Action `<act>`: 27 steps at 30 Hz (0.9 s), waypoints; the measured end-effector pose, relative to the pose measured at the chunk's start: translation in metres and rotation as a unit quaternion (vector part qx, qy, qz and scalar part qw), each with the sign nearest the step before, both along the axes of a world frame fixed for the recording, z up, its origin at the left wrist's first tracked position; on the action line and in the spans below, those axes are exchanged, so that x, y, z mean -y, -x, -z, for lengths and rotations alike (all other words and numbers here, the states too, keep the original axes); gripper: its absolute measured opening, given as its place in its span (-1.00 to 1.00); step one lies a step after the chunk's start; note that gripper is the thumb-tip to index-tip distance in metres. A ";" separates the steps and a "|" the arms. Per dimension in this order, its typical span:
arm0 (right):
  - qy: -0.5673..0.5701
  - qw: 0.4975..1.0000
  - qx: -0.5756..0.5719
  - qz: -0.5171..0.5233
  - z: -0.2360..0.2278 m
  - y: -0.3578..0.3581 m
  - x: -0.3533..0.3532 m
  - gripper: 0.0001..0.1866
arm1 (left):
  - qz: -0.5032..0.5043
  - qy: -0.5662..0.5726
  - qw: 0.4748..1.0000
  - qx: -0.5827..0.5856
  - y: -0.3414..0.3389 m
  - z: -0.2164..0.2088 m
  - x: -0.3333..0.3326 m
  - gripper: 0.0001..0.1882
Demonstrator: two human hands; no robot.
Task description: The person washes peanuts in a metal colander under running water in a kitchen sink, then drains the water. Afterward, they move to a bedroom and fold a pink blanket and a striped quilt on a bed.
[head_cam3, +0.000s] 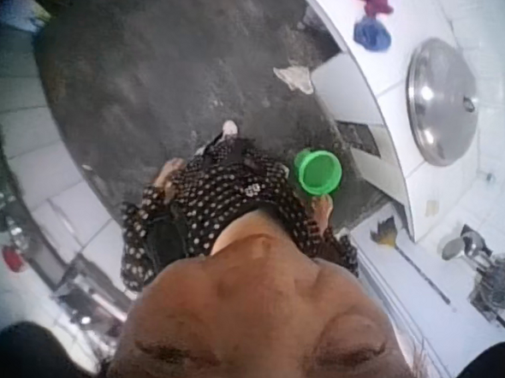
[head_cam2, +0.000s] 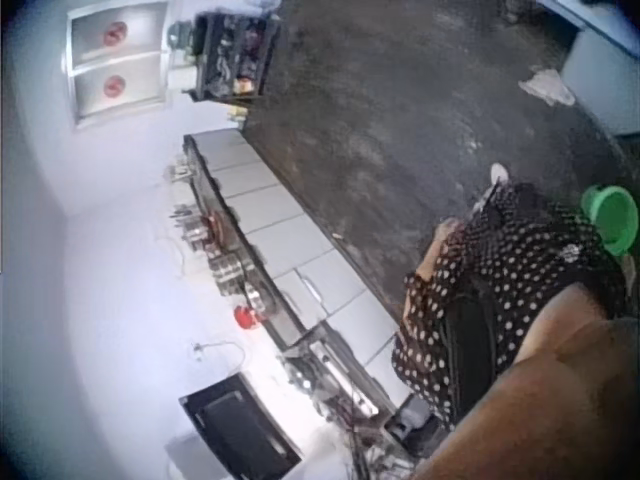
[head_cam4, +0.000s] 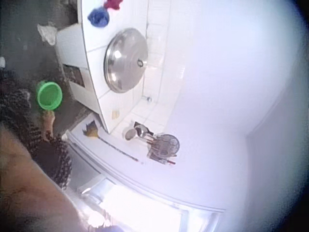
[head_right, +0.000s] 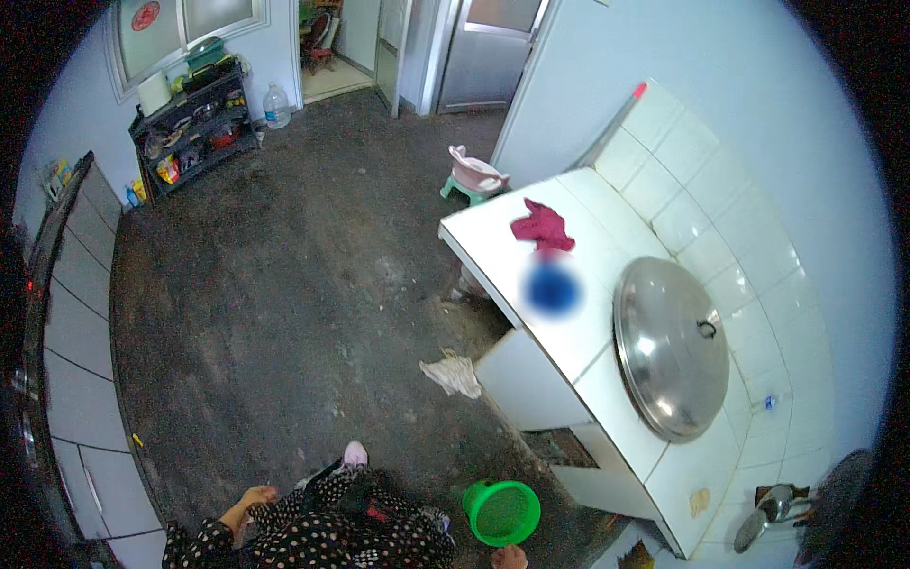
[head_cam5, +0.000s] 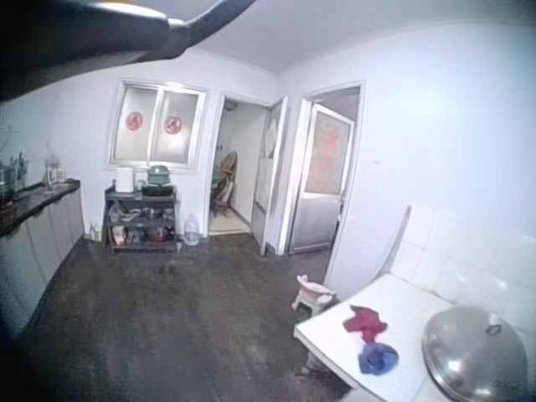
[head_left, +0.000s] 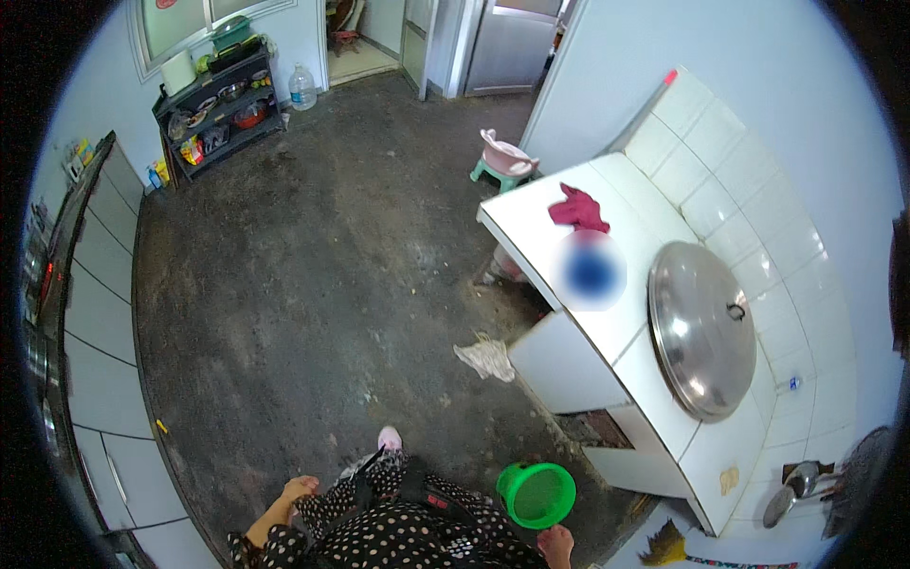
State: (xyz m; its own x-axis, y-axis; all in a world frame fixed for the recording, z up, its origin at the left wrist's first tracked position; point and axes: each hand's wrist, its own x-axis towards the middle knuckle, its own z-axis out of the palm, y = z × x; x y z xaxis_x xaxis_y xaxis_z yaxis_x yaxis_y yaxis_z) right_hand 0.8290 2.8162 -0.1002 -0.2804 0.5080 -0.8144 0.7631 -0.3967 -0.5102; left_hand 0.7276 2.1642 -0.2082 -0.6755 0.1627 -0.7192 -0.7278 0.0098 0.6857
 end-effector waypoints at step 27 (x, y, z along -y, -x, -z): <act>-0.224 0.650 -0.305 -0.658 -0.114 1.016 0.238 -0.68 | 0.315 -0.531 0.580 -0.532 0.806 -0.485 -0.113 -0.47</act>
